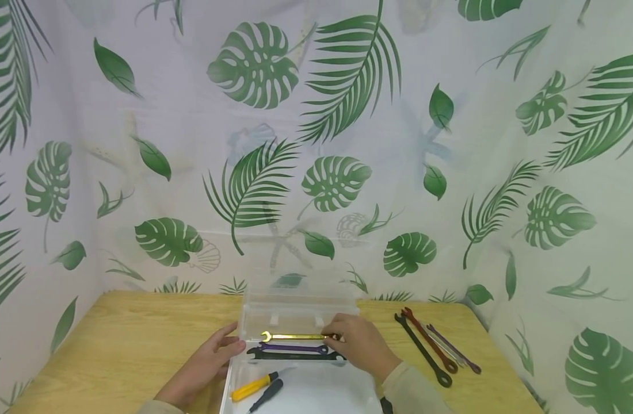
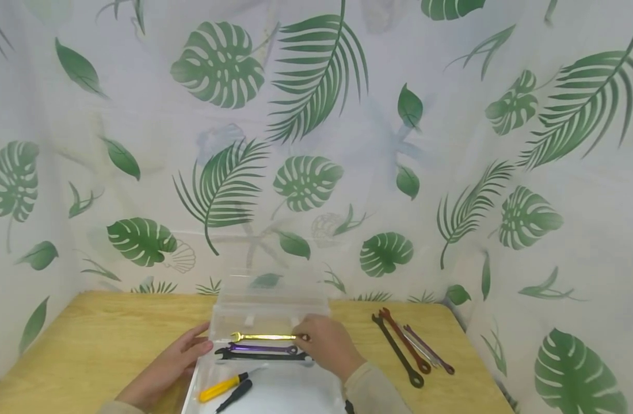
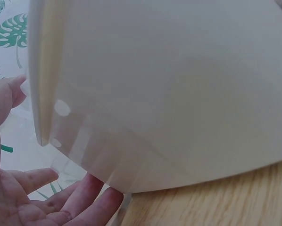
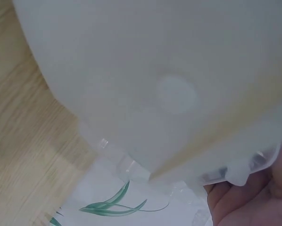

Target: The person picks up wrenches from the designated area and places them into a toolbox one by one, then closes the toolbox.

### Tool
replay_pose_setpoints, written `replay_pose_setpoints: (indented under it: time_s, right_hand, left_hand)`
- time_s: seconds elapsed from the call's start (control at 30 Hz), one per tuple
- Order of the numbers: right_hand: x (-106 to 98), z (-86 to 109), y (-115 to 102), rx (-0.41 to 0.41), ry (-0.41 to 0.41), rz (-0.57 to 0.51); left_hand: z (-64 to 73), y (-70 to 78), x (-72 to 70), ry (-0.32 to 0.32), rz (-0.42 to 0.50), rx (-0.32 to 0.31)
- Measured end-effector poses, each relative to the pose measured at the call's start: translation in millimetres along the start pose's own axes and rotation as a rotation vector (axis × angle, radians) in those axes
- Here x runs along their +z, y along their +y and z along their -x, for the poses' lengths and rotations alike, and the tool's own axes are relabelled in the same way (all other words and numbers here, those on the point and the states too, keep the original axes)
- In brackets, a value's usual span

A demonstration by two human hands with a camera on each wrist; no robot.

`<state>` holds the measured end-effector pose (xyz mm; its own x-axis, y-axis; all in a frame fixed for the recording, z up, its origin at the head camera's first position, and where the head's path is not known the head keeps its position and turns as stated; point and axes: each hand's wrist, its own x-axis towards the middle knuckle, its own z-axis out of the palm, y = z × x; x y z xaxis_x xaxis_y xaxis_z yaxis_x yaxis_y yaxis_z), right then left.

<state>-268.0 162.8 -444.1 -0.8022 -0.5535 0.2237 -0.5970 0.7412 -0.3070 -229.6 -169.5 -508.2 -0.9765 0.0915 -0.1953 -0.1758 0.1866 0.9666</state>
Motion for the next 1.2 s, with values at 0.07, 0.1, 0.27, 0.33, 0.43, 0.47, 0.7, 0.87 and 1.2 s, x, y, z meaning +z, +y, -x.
replay_pose_setpoints:
  time_s: [0.07, 0.1, 0.27, 0.33, 0.43, 0.47, 0.7, 0.87, 1.2]
  right_hand:
    - [-0.3, 0.0, -0.1, 0.003, -0.007, 0.012]
    - [-0.6, -0.1, -0.3, 0.009, -0.012, 0.013]
    - [-2.8, -0.9, -1.2, 0.018, -0.039, 0.007]
    - [-3.6, -1.0, -1.3, 0.017, -0.049, 0.001]
    - [-5.0, -0.8, -0.6, 0.022, -0.065, -0.022]
    - [-5.5, -0.5, -0.2, 0.024, -0.071, -0.031]
    - [-8.3, 2.6, 2.6, 0.047, -0.085, -0.096]
    - [-11.1, 10.0, 7.4, 0.005, -0.002, -0.133]
    - [-16.0, 36.5, 25.0, -0.130, 0.248, -0.244]
  left_hand:
    - [-0.1, 0.0, 0.2, -0.001, -0.002, -0.002]
    - [0.0, 0.1, 0.2, -0.002, -0.003, -0.004]
    - [0.9, 1.8, 0.7, 0.003, 0.003, -0.008]
    - [1.4, 2.5, 1.2, 0.008, 0.007, -0.008]
    - [1.9, 3.2, 1.9, 0.011, 0.012, -0.008]
    - [1.9, 3.3, 2.1, 0.010, 0.012, -0.009]
    - [1.7, 2.8, 1.7, -0.002, 0.025, -0.006]
    - [0.6, 1.5, 0.7, -0.007, 0.030, -0.007]
    - [2.1, 3.1, 2.7, 0.007, 0.036, -0.004]
